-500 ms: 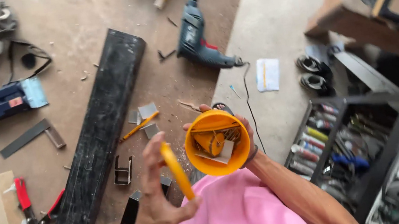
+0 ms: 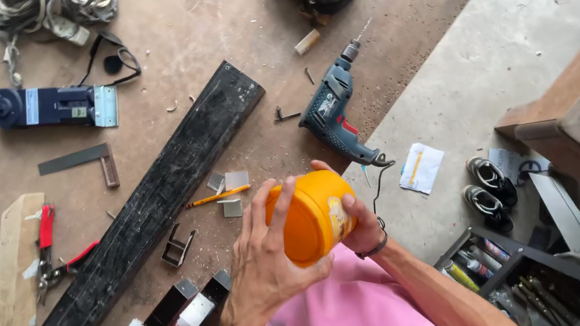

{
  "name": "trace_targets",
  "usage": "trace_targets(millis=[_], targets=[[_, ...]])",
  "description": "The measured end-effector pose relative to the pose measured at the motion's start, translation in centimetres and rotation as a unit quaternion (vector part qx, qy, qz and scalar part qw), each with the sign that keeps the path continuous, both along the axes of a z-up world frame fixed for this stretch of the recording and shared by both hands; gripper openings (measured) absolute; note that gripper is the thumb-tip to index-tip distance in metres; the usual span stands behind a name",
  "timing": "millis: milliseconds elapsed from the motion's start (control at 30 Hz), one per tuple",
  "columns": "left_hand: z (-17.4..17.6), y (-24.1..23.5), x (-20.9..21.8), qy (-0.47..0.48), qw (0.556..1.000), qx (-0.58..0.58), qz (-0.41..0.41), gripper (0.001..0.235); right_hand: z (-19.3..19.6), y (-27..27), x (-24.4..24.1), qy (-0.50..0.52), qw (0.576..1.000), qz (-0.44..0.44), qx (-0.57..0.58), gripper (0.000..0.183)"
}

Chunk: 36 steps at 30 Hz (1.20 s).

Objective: Drilling holes and riveting metal brackets onto aluminum profiles at a workbench

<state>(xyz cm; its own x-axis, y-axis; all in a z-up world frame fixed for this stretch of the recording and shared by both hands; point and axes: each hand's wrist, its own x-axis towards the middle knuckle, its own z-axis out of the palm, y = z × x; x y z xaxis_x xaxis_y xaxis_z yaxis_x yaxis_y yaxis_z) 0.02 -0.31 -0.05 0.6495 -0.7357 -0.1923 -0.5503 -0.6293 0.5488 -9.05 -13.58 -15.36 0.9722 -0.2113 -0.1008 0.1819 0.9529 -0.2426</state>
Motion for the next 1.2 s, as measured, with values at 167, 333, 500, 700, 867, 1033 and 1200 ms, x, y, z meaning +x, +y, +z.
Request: trace_targets(millis=[167, 333, 500, 700, 867, 1033, 1200], targets=[[-0.3, -1.4, 0.1, 0.019, 0.999, 0.004, 0.042, 0.119, 1.2, -1.2, 0.7, 0.003, 1.0, 0.006, -0.03, 0.084], [-0.4, -2.7, 0.5, 0.118, 0.98, 0.078, 0.141, 0.118, 1.0, -2.3, 1.5, 0.032, 0.993, 0.014, -0.109, 0.089], [-1.3, -1.7, 1.0, 0.113, 0.992, 0.015, 0.055, 0.12, 0.6, -3.6, 1.4, 0.026, 0.995, 0.057, -0.082, 0.088], [-2.3, -0.5, 1.6, -0.041, 0.984, -0.013, -0.173, 0.098, -0.6, -4.6, 1.4, 0.065, 0.979, 0.194, 0.013, 0.073], [-2.0, -0.6, 2.2, -0.188, 0.924, -0.042, -0.331, 0.083, -1.6, -5.4, 0.9, 0.129, 0.94, 0.31, 0.071, 0.072], [-2.5, -0.8, 2.4, -0.089, 0.959, -0.07, -0.259, 0.082, -0.6, -5.9, 1.8, 0.076, 0.973, 0.219, 0.016, 0.072], [-1.5, -3.7, 1.3, 0.16, 0.986, -0.042, 0.028, 0.13, 1.1, -5.9, 2.1, 0.041, 0.995, 0.093, -0.026, 0.076]])
